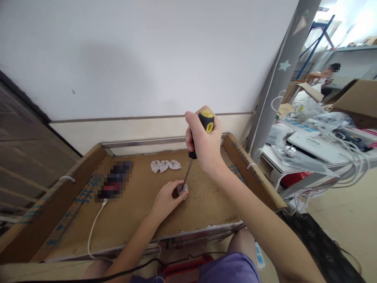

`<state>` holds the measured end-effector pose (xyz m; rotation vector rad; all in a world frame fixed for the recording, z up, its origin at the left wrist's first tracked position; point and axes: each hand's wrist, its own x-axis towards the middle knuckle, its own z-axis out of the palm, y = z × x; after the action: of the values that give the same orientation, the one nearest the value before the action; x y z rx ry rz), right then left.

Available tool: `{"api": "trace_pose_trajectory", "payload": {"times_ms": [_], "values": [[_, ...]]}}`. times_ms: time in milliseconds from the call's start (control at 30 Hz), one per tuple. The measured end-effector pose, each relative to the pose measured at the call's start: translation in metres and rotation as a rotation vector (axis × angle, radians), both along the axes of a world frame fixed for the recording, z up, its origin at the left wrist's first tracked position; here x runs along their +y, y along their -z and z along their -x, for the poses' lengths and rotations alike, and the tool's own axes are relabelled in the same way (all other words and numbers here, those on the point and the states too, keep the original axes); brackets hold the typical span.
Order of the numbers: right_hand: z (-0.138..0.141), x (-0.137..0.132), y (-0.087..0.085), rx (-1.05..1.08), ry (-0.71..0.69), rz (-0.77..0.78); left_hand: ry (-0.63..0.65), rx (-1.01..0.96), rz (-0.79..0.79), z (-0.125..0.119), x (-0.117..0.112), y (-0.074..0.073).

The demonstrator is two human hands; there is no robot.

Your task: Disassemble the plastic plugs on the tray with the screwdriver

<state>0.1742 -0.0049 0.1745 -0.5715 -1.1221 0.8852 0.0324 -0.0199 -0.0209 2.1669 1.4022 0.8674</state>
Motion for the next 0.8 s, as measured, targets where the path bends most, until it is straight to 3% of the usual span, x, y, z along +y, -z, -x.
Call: {"api": "trace_pose_trajectory", "payload": {"times_ms": [100, 200, 333, 500, 567, 700, 800], "values": [[0.001, -0.005, 0.0, -0.066, 0.014, -0.012, 0.0, -0.01, 0.01, 0.0, 0.0, 0.001], [-0.004, -0.008, -0.006, -0.319, -0.029, -0.072, -0.004, -0.015, 0.018, 0.0, 0.0, 0.0], [-0.014, -0.008, -0.024, -0.642, 0.013, -0.221, -0.011, 0.002, 0.04, 0.0, -0.002, -0.003], [-0.014, -0.013, -0.043, -0.925, -0.01, -0.254, -0.008, 0.016, 0.04, -0.001, -0.002, -0.005], [-0.01, -0.012, -0.042, -1.045, 0.117, -0.297, -0.001, 0.012, 0.037, -0.001, -0.002, -0.005], [-0.007, -0.002, -0.034, -1.143, 0.532, -0.43, -0.003, 0.017, 0.036, -0.001, -0.002, -0.004], [-0.007, -0.004, -0.032, -1.196, 0.637, -0.454, -0.002, 0.015, 0.037, -0.001, -0.001, -0.003]]}}
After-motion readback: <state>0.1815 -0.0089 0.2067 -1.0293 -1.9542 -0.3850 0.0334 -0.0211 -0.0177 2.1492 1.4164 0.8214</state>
